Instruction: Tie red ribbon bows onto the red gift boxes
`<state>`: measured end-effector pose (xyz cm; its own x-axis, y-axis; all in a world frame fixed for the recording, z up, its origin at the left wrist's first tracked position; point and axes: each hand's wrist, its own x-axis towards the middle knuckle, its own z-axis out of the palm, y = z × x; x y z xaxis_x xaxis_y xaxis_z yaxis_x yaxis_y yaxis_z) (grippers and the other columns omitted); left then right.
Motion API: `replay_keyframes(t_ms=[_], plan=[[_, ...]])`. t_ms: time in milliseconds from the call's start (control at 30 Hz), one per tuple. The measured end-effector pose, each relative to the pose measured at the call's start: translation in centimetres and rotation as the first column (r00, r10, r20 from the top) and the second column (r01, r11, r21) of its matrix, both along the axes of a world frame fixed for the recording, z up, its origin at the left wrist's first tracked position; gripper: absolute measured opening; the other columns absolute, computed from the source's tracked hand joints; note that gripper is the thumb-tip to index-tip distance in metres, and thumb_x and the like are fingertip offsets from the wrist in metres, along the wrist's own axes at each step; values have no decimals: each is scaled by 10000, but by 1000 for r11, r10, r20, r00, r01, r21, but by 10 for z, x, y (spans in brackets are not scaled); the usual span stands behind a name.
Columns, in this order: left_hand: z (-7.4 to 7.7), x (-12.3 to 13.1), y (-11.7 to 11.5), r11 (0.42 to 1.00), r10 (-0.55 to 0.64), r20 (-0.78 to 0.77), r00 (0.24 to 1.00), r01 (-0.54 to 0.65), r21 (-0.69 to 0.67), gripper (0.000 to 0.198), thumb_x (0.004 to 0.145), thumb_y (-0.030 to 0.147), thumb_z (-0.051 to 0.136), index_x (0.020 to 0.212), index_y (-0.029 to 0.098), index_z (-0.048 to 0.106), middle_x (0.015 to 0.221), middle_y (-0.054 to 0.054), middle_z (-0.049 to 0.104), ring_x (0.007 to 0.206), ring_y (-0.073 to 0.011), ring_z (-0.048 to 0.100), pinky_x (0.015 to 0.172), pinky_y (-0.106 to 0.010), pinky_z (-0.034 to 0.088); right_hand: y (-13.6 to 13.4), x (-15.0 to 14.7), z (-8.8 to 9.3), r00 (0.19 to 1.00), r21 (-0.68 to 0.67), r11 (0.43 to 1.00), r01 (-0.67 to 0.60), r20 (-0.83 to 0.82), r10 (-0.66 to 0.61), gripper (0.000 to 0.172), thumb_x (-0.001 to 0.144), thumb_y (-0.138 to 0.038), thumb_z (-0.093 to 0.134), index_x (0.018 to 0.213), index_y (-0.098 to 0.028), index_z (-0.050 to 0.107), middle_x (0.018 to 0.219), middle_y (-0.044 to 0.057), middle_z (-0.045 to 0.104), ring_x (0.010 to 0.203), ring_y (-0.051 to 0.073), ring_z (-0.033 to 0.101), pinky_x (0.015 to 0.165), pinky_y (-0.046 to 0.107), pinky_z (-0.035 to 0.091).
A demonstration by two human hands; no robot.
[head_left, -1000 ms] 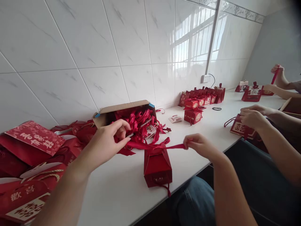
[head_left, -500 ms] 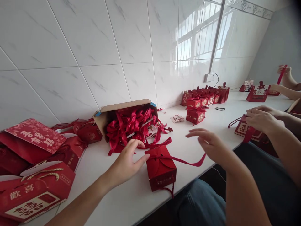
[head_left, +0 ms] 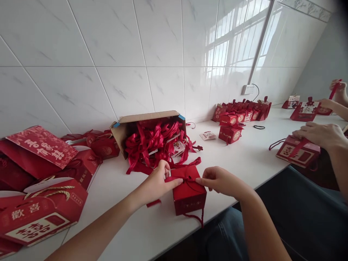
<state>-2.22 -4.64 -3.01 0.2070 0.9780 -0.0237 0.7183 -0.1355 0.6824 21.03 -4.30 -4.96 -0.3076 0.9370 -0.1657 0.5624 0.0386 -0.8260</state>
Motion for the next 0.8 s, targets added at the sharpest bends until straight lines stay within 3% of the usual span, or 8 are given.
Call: replay_keyframes(t_ms=[100, 300, 367, 467, 600, 700, 767, 800], plan=[[-2, -5, 7, 995, -69, -27, 997, 67, -75, 474, 715, 625, 566, 687, 206, 347, 633, 58, 322, 541, -102, 287, 486, -235, 224, -1, -1, 3, 998, -5, 998, -62, -22, 62, 462, 779, -596, 531, 595, -173, 536, 581, -3, 569, 488, 86, 378, 470, 233, 280], [6, -12, 13, 967, -166, 132, 977, 188, -175, 499, 778, 591, 496, 555, 200, 281, 556, 62, 163, 465, -85, 147, 466, -254, 125, 1, 8, 4, 997, 14, 1000, 23, -70, -22, 418, 751, -553, 590, 611, -162, 534, 568, -22, 511, 495, 79, 342, 459, 224, 241], [9, -13, 16, 950, -175, 197, 965, 218, -222, 515, 781, 597, 481, 532, 198, 272, 536, 64, 176, 463, -85, 135, 466, -253, 130, 0, 14, 4, 994, 44, 999, 24, -111, -19, 364, 760, -526, 593, 705, -167, 569, 580, -29, 507, 518, 88, 370, 471, 220, 265], [11, -18, 22, 954, -119, 218, 969, 172, -246, 499, 795, 601, 422, 518, 193, 348, 499, 58, 271, 444, -84, 164, 458, -246, 142, -5, 24, 4, 987, 131, 991, 2, -157, 19, 290, 778, -476, 591, 791, -186, 575, 603, -37, 501, 552, 98, 402, 493, 218, 303], [18, -29, 24, 936, -113, 145, 983, 155, -317, 391, 749, 514, 534, 559, 174, 514, 449, 66, 278, 415, -79, 187, 444, -237, 110, -15, 27, 5, 994, 226, 973, 37, 90, -59, 248, 762, -379, 604, 605, -188, 618, 608, 14, 551, 534, 122, 437, 484, 253, 319], [25, -34, 20, 816, -314, 201, 928, 372, -443, 268, 735, 421, 597, 665, 166, 640, 446, 69, 268, 419, -79, 189, 441, -242, 103, -16, 12, 6, 956, 435, 886, 164, 152, -252, 183, 744, -267, 594, 601, -208, 690, 689, 63, 610, 616, 182, 534, 560, 299, 393], [27, -31, 17, 704, -393, 338, 855, 516, -488, 253, 753, 395, 593, 760, 164, 698, 430, 79, 237, 405, -74, 161, 434, -249, 103, -12, -6, 7, 936, 548, 794, 265, 52, -348, 166, 750, -242, 591, 671, -218, 734, 737, 70, 615, 635, 190, 556, 614, 322, 428], [26, -28, 15, 685, -372, 412, 832, 545, -483, 262, 757, 393, 596, 811, 165, 711, 418, 87, 217, 394, -70, 145, 429, -251, 100, -10, -15, 8, 923, 584, 742, 328, -32, -383, 156, 752, -243, 599, 705, -219, 746, 765, 70, 613, 636, 184, 560, 630, 327, 440]])
